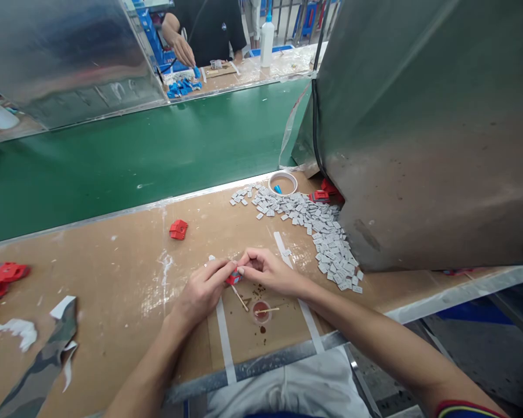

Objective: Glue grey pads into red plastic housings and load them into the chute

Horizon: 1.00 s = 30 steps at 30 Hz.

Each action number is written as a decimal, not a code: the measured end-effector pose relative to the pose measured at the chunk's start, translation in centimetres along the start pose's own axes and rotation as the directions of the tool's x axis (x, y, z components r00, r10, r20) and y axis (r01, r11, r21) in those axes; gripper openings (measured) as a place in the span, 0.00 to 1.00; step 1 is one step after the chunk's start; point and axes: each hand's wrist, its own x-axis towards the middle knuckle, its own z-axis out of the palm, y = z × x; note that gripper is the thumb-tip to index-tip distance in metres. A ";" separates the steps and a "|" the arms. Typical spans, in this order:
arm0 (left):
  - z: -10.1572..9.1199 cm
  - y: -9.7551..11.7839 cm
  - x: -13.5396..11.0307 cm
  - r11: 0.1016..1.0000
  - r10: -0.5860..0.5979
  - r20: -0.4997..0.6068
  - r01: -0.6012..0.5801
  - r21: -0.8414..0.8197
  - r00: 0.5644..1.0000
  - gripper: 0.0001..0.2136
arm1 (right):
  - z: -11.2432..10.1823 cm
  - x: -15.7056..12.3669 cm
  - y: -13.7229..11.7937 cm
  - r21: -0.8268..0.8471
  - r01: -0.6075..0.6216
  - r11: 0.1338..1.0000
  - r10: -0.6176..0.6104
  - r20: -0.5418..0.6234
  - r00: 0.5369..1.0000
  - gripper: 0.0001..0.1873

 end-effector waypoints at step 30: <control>1.2 0.0 0.9 0.537 -0.583 0.164 0.529 -0.657 0.796 0.10 | -0.2 -0.1 0.1 -0.614 0.261 0.745 -0.369 -0.054 0.928 0.07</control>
